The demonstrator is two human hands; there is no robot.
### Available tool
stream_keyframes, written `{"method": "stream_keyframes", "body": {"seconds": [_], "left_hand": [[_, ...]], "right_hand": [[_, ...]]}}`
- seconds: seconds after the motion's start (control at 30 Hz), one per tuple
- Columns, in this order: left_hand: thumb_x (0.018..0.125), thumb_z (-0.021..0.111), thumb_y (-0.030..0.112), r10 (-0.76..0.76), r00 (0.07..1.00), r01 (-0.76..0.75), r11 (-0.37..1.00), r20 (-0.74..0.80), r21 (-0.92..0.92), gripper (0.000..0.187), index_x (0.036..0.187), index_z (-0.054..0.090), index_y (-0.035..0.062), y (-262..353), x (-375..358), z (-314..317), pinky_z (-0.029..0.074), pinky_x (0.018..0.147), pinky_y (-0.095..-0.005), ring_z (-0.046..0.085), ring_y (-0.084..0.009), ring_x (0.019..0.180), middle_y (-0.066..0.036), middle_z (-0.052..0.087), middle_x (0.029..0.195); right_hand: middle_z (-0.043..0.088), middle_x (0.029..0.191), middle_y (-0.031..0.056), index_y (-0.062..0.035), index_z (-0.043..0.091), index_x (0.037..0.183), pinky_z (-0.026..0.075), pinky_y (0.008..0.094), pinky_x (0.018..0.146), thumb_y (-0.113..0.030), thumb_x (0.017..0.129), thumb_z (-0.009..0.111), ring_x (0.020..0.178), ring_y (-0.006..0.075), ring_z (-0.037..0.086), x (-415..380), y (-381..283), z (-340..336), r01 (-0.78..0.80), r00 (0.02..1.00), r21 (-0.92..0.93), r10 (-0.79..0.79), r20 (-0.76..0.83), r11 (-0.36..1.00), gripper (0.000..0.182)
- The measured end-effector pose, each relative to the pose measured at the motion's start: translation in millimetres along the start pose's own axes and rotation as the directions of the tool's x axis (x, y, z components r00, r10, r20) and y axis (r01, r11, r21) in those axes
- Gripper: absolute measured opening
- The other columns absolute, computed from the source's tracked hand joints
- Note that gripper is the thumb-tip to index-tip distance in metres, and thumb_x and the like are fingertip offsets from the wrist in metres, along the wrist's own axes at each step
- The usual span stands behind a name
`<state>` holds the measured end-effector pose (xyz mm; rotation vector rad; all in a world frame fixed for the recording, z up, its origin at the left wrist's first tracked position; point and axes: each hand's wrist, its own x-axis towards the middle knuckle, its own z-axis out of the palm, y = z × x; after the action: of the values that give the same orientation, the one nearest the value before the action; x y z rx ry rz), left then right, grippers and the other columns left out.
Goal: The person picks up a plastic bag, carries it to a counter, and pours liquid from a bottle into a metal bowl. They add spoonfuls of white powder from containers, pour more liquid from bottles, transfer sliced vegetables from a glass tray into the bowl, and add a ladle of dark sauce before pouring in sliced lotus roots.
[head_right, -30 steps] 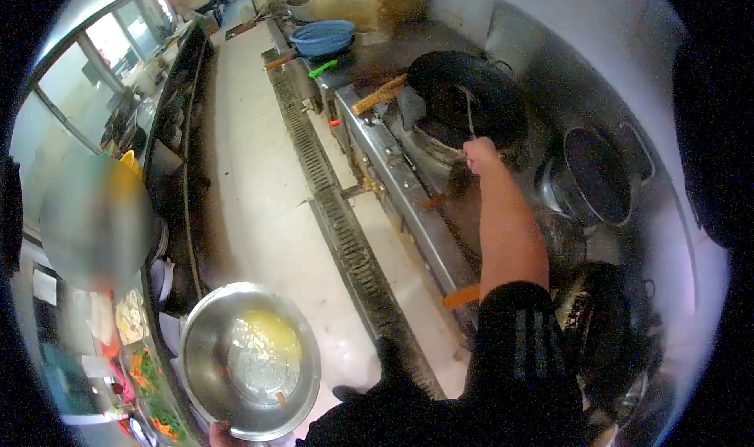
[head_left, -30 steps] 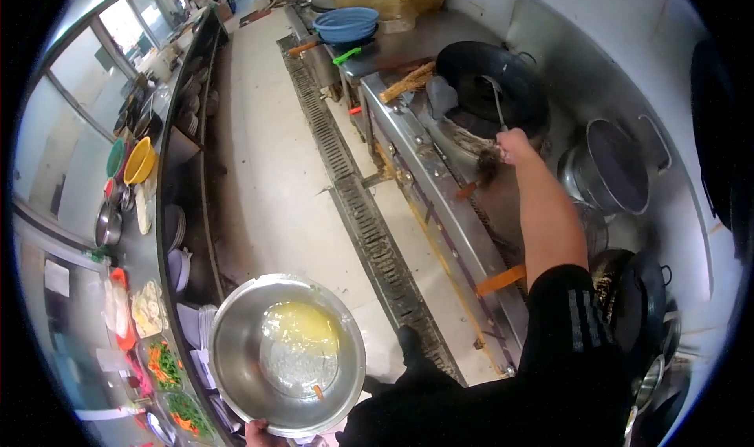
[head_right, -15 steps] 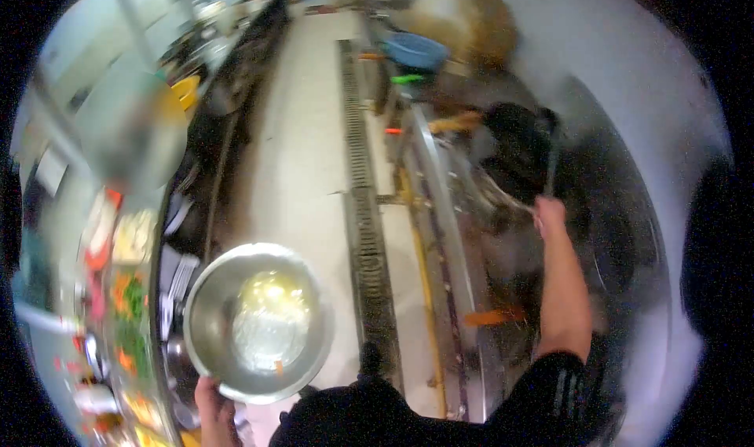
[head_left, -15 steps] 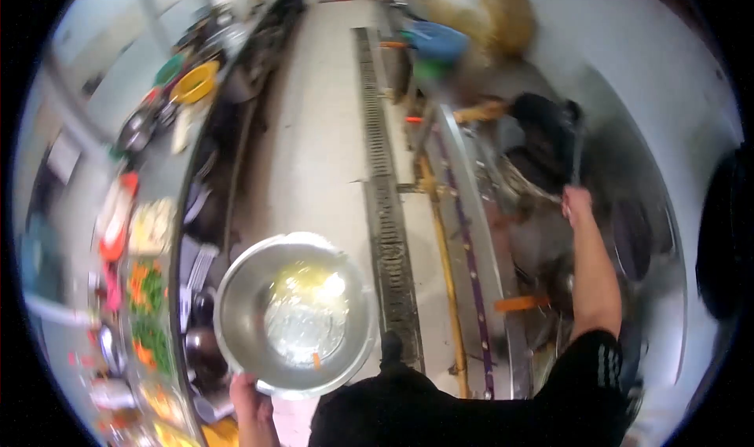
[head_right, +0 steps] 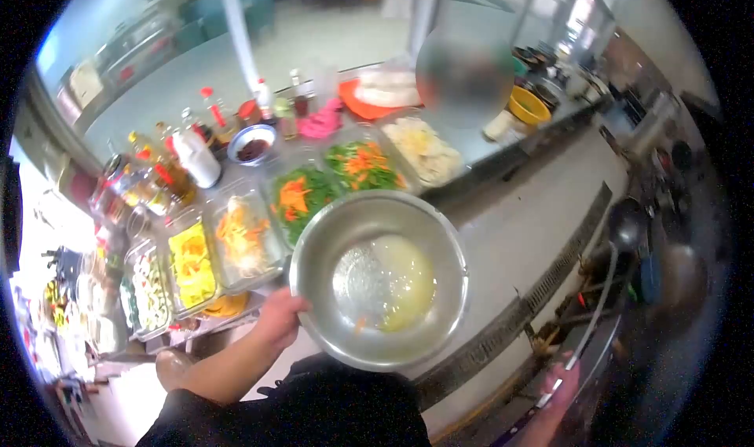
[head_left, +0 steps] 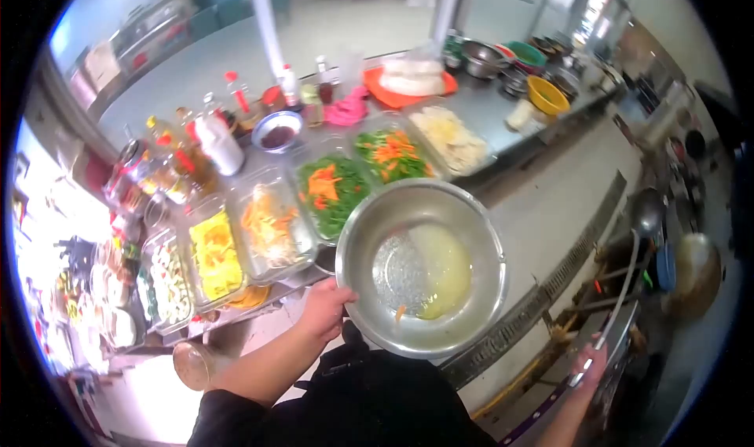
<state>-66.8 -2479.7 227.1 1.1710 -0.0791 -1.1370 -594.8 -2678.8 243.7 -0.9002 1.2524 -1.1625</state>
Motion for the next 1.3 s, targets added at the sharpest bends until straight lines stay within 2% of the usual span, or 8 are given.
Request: {"method": "stream_keyframes", "body": {"seconds": [0.17,0.27,0.4,0.47,0.53,0.63,0.9,1.3], "left_hand": [[0.076,0.058,-0.003,0.136,0.969,-0.153,0.986,-0.206,-0.072,0.023,0.099,0.061,-0.0019,48.7,5.8,-77.4,0.050,0.070,-0.0283,0.062,-0.0180,0.078,-0.010,0.065,0.089],[0.075,0.056,-0.005,0.188,0.888,-0.258,0.959,-0.419,-0.117,0.025,0.100,0.059,-0.0031,79.9,-5.6,-104.7,0.050,0.075,-0.0302,0.063,-0.0208,0.082,-0.011,0.065,0.092],[0.074,0.052,-0.008,0.216,0.763,-0.408,0.892,-0.609,-0.195,0.028,0.101,0.058,-0.0053,86.7,-4.8,-145.4,0.048,0.080,-0.0322,0.061,-0.0228,0.088,-0.013,0.063,0.096],[0.073,0.052,-0.009,0.224,0.713,-0.450,0.873,-0.664,-0.189,0.029,0.101,0.058,-0.0058,92.9,-5.5,-151.4,0.048,0.080,-0.0322,0.061,-0.0225,0.088,-0.012,0.063,0.096],[0.073,0.051,-0.009,0.220,0.631,-0.491,0.856,-0.744,-0.163,0.030,0.103,0.058,-0.0073,88.4,-5.7,-162.5,0.047,0.082,-0.0321,0.061,-0.0223,0.088,-0.011,0.063,0.096],[0.074,0.051,-0.007,0.198,0.449,-0.549,0.831,-0.871,-0.094,0.031,0.104,0.057,-0.0086,94.0,-2.9,-150.9,0.046,0.083,-0.0323,0.060,-0.0225,0.090,-0.012,0.062,0.099],[0.072,0.049,-0.005,0.142,0.305,-0.623,0.778,-0.942,-0.084,0.037,0.108,0.055,-0.0087,93.4,8.1,-148.3,0.044,0.086,-0.0321,0.056,-0.0220,0.096,-0.012,0.059,0.102],[0.074,0.049,-0.004,0.109,0.366,-0.586,0.799,-0.924,-0.138,0.034,0.108,0.053,-0.0060,95.6,12.3,-177.2,0.045,0.088,-0.0351,0.057,-0.0237,0.096,-0.012,0.059,0.103]], "right_hand": [[0.038,0.054,0.0047,-0.0087,0.041,0.112,0.031,0.0303,0.024,-0.007,0.078,0.050,0.031,0.0164,0.036,7.3,22.9,200.0,-0.339,0.788,0.053,0.253,0.561,0.939,0.035],[0.043,0.056,0.0071,-0.0060,0.044,0.109,0.036,0.0314,0.028,-0.009,0.080,0.052,0.034,0.0184,0.041,12.5,26.2,318.1,-0.473,0.622,-0.081,0.397,0.675,0.877,0.030],[0.049,0.063,0.0053,-0.0060,0.046,0.110,0.041,0.0281,0.038,-0.001,0.080,0.052,0.047,0.0137,0.050,34.2,49.3,460.4,-0.059,0.586,-0.566,0.488,0.647,0.822,0.031],[0.052,0.066,0.0054,-0.0057,0.046,0.112,0.041,0.0271,0.040,-0.004,0.082,0.053,0.046,0.0113,0.050,42.0,66.0,524.3,0.108,0.466,-0.545,0.442,0.767,0.831,0.031],[0.058,0.071,0.0125,-0.0042,0.046,0.113,0.047,0.0355,0.047,-0.008,0.083,0.052,0.052,0.0214,0.058,59.1,75.8,581.4,0.453,0.437,-0.637,0.468,0.768,0.623,0.030],[0.062,0.079,0.0205,-0.0033,0.046,0.112,0.050,0.0448,0.060,-0.011,0.082,0.054,0.066,0.0356,0.062,96.2,124.8,633.4,0.875,0.273,-0.306,0.141,0.952,0.376,0.032],[0.063,0.085,0.0229,-0.0050,0.045,0.115,0.047,0.0524,0.069,-0.013,0.081,0.054,0.079,0.0419,0.061,140.7,151.0,710.1,0.935,0.288,-0.336,0.308,0.907,0.115,0.036],[0.062,0.081,0.0196,-0.0010,0.047,0.114,0.049,0.0404,0.066,-0.015,0.078,0.063,0.069,0.0333,0.063,131.6,150.5,709.5,0.779,0.213,-0.434,0.461,0.862,0.452,0.042]]}}
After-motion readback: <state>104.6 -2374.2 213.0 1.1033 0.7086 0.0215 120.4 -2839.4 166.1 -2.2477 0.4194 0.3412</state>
